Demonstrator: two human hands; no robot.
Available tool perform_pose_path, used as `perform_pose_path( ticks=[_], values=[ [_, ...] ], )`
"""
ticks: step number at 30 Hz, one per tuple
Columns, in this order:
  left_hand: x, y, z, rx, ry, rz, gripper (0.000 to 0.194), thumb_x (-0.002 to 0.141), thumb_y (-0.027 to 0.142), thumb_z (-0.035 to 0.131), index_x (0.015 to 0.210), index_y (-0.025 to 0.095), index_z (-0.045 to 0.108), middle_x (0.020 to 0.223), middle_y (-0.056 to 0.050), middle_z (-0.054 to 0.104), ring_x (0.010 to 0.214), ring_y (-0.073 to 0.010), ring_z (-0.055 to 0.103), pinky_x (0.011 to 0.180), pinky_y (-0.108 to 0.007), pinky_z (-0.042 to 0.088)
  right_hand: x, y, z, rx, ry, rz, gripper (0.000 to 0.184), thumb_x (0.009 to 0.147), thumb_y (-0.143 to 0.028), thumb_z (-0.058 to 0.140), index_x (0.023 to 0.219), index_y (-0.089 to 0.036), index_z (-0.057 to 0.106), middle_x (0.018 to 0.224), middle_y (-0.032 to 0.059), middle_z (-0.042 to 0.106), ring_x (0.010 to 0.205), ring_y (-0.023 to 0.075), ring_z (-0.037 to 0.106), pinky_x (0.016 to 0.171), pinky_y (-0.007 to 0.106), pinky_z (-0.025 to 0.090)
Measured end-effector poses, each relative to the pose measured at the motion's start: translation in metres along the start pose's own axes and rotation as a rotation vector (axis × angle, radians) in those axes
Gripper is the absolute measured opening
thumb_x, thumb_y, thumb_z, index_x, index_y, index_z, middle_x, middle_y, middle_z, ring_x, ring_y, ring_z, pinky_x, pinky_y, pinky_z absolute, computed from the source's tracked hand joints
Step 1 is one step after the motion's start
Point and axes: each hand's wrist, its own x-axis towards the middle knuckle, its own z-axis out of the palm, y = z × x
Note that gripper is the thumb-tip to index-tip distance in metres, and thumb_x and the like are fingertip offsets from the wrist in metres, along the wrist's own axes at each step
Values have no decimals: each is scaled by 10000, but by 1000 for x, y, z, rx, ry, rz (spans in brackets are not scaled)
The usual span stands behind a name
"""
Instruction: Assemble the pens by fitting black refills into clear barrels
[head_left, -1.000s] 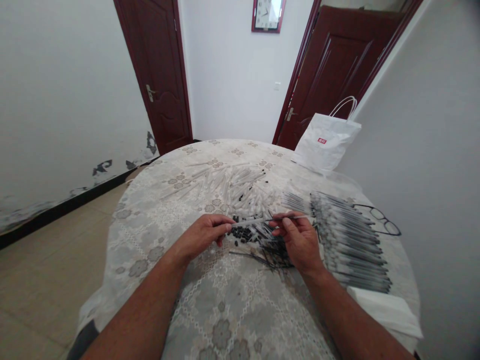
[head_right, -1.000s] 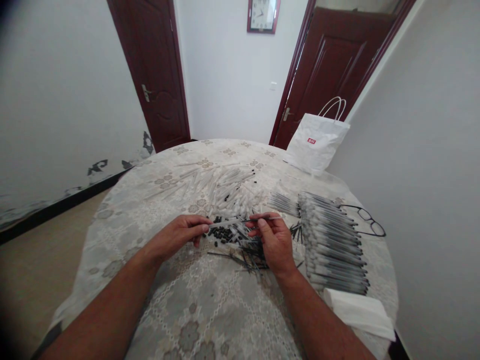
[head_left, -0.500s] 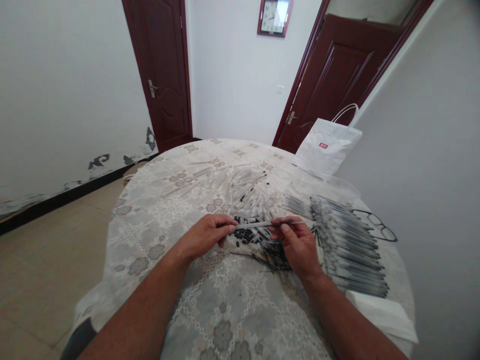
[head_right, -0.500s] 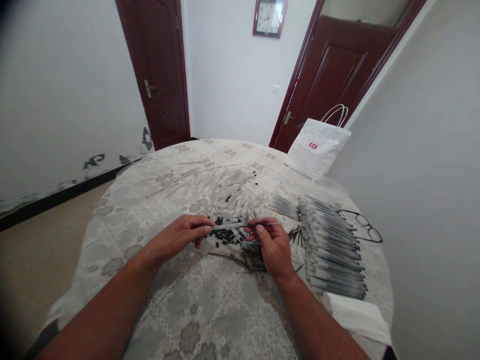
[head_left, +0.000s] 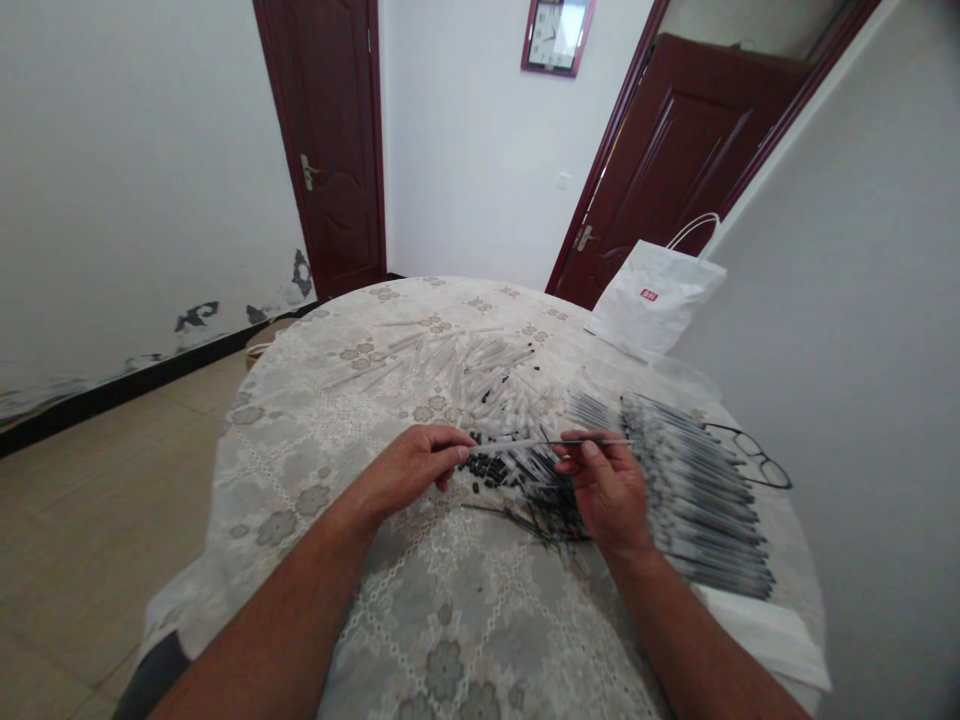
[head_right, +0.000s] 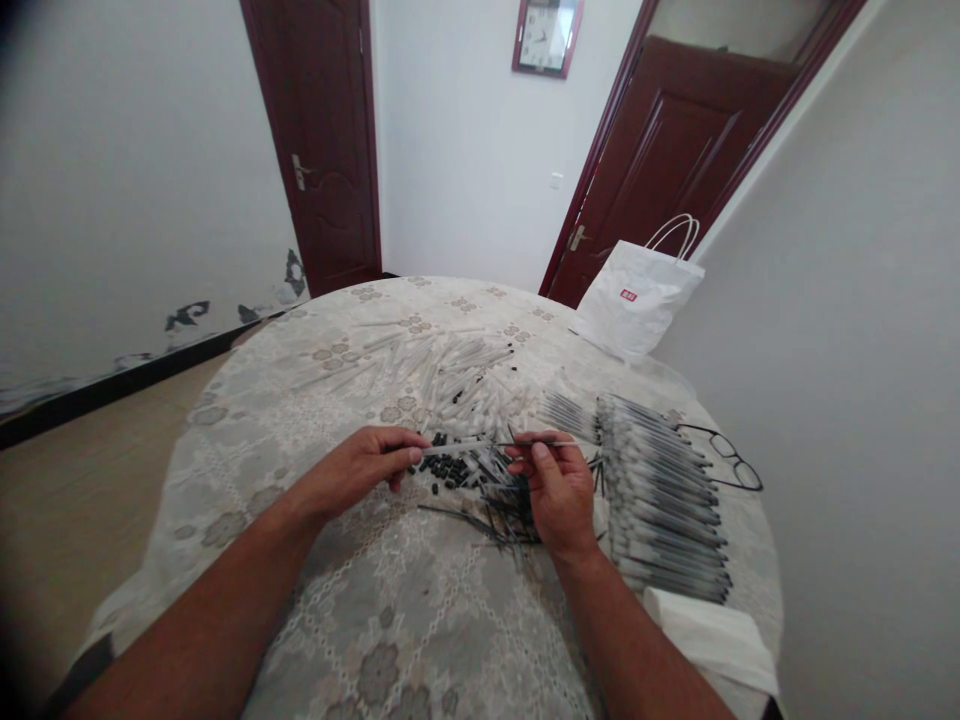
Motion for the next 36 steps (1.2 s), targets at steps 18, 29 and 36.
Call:
perform_pose_path(
  ticks=[18, 29, 36],
  values=[
    [-2, 2, -2, -78, 16, -18, 309, 835, 362, 624, 1049, 168, 734, 666, -11, 624, 564, -123, 535, 579, -249, 423, -4, -3, 2, -63, -61, 86, 170, 837, -321, 726, 944, -202, 669, 956, 38, 724, 803, 185, 708, 604, 272, 569],
    [0, -3, -6, -131, 26, -77, 296, 824, 358, 648, 1032, 172, 746, 670, -6, 611, 597, -123, 544, 596, -246, 429, -10, 3, 8, -126, 76, 191, 259, 824, -417, 739, 871, -191, 622, 780, 14, 710, 616, 155, 659, 518, 258, 538],
    [3, -4, -5, -181, 41, -153, 317, 816, 381, 672, 1025, 156, 746, 696, -16, 619, 588, -122, 537, 590, -249, 431, -17, -4, 11, -208, -40, 222, 242, 871, -414, 685, 953, -190, 651, 758, 27, 713, 625, 152, 661, 582, 268, 543]
  ],
)
